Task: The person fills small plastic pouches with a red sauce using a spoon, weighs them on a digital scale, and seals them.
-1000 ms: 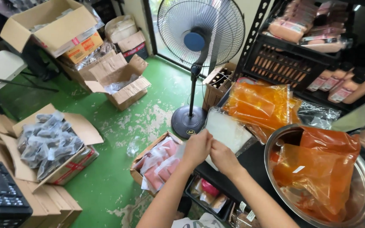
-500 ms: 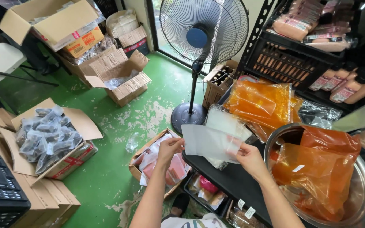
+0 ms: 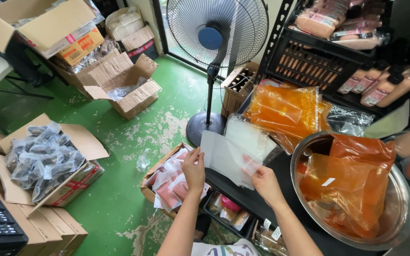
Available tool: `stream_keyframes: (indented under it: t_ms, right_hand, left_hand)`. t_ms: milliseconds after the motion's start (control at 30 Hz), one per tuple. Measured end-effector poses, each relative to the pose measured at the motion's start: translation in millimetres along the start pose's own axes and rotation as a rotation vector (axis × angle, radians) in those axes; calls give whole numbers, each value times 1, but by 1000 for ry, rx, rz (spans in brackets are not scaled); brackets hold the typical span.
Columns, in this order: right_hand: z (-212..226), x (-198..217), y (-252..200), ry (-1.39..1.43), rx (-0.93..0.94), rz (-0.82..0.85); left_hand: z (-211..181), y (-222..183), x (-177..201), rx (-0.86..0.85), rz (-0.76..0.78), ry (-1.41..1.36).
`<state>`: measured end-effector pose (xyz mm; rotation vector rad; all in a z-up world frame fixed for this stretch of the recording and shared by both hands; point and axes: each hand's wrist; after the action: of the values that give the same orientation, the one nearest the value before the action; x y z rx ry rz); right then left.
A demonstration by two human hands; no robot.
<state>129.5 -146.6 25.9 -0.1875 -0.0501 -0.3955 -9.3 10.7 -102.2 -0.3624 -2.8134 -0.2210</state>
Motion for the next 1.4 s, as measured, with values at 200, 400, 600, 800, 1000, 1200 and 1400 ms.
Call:
stream_keyframes:
  t_ms: [200,400,600,800,1000,1200,1400]
  right_hand:
    - [-3,9,-6,9,-13,-39]
    - [4,5,-20,138,-19,-72]
    - [0,6,-23,217,4,-85]
    - [-9,14,-23,261,27,-103]
    - [-26,54,-29,303,42,-154]
    - [-25,89,-47,279,25,-179]
    - [-97,88,-42,308,-89,-197]
  left_hand:
    - [2,-7,-15,-207,-6,171]
    - [6,-6,-22,-351,-50,284]
    - [-1,-10,-23,-417,-48,330]
    - [1,-4,-31,-332,90,162]
    - [-23,8,-26,69,568,-409]
    - [20,27,-46,308,837,-724]
    - [-100,-14,-19,-500,818,271]
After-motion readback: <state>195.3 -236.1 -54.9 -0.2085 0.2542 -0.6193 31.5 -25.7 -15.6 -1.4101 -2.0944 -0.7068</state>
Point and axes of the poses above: each hand's wrist, its own y-axis towards the middle knuckle, its own x-axis out of the back of the hand, z = x × y, and after that the axes turned 14 degrees about z, right-handed
